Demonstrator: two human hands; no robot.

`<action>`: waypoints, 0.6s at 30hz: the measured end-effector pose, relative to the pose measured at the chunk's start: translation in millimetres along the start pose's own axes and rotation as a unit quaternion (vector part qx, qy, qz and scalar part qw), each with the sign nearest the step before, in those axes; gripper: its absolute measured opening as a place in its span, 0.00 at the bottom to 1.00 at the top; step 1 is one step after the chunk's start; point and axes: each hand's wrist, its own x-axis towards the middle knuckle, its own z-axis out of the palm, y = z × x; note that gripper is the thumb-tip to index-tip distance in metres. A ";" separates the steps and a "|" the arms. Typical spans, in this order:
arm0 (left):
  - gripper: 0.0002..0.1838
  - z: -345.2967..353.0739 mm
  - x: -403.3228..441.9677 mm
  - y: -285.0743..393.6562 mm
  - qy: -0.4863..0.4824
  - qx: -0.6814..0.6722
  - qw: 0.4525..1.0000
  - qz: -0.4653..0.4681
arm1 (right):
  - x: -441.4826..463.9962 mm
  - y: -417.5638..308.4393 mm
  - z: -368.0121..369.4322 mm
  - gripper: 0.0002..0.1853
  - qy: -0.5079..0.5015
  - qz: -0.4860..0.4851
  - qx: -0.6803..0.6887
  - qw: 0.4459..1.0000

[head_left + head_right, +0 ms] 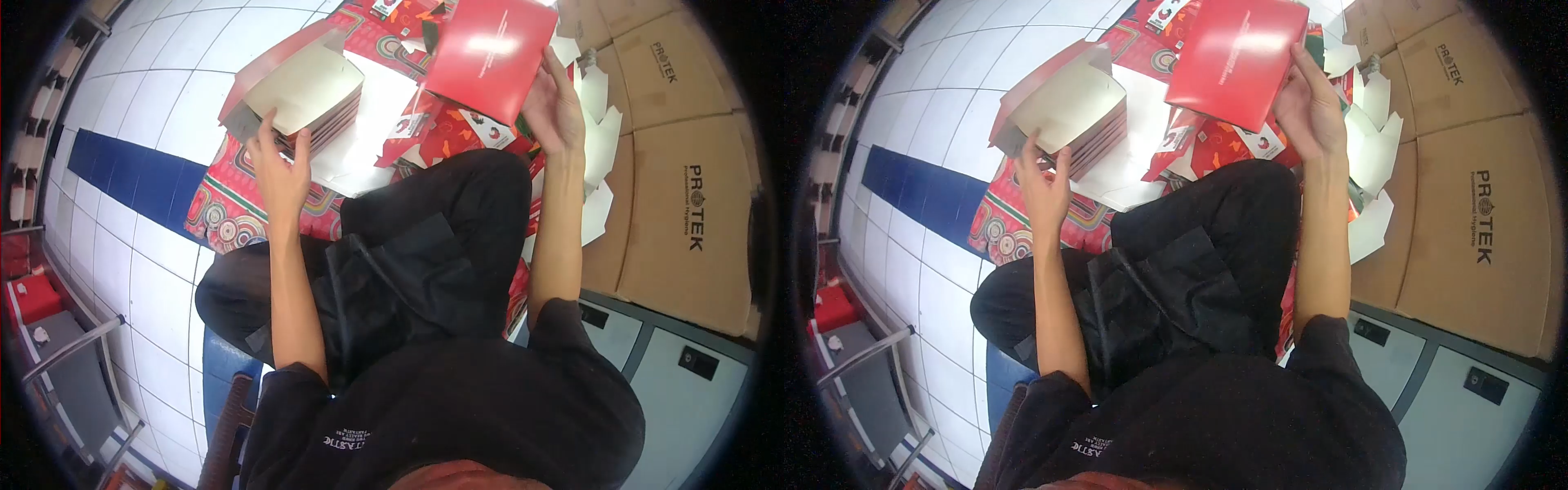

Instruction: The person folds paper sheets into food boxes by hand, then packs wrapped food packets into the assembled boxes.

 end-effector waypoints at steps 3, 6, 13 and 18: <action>0.17 0.6 -1.2 -3.6 -0.033 -0.035 0.999 -0.013 | -3.5 7.2 41.9 0.20 -0.058 -0.048 -0.106 0.992; 0.14 -1.2 -0.6 -13.2 -0.072 -0.075 0.994 0.012 | -7.3 32.8 71.2 0.18 -0.108 -0.076 -0.258 0.957; 0.29 -16.0 4.3 5.2 -0.062 -0.092 0.991 -0.068 | -9.7 106.7 93.9 0.10 -0.282 -0.074 -0.590 0.753; 0.56 -15.1 6.7 -4.1 -0.060 -0.142 0.982 -0.110 | 5.8 141.5 101.1 0.14 -0.328 -0.120 -0.633 0.691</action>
